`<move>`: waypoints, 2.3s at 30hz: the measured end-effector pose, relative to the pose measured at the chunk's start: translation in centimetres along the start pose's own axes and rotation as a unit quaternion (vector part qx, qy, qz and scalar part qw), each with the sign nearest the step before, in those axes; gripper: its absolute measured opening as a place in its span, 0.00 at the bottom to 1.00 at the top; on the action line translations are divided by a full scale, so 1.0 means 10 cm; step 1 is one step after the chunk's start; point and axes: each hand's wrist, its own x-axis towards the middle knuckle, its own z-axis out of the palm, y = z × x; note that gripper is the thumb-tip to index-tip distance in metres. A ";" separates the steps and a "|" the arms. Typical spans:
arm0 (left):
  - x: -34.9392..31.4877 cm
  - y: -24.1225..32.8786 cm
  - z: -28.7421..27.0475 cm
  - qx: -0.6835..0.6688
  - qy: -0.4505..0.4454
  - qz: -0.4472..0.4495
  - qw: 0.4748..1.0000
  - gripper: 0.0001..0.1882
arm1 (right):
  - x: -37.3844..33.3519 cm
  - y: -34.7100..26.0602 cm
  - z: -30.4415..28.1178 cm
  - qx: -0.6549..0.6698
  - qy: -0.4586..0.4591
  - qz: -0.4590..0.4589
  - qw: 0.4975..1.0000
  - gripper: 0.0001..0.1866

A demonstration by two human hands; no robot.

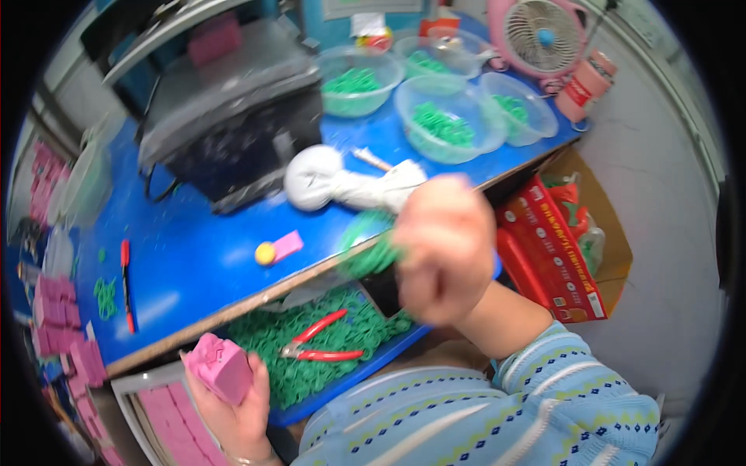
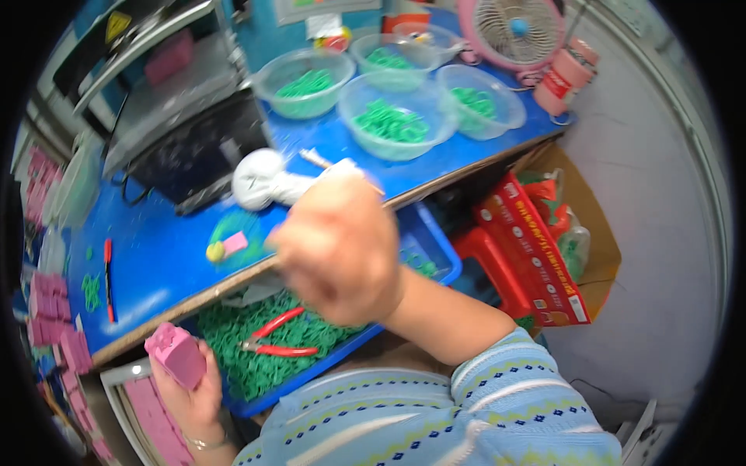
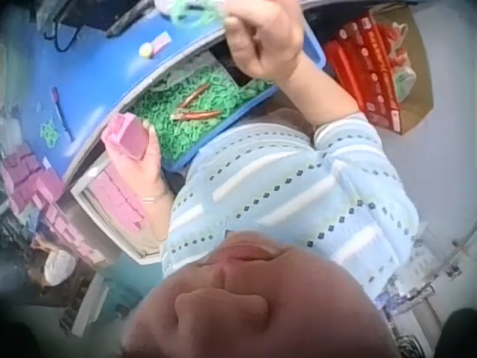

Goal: Assembling small plastic components by inserting green rings and yellow pieces into pink molds and processing them with a machine.

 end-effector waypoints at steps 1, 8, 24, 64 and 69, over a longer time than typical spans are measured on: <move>0.00 0.03 -0.11 -0.039 -0.084 -0.048 0.995 0.23 | 0.09 0.15 -0.11 -0.071 0.045 -0.014 0.996 0.06; 0.01 -0.09 -0.19 0.058 -0.264 -0.162 0.949 0.24 | 0.11 1.25 -1.33 -0.484 0.062 0.198 0.850 0.07; -0.01 -0.35 0.21 0.278 -0.147 0.037 0.948 0.16 | -0.09 -0.42 0.43 0.205 -0.194 -0.051 0.958 0.19; 0.01 -0.20 0.06 0.725 -0.169 0.534 0.401 0.23 | -0.02 -0.41 0.36 0.259 -0.374 0.075 0.887 0.11; 0.02 -0.19 0.13 0.750 -0.202 0.519 0.357 0.25 | -0.02 -0.43 0.35 0.267 -0.408 0.091 0.869 0.09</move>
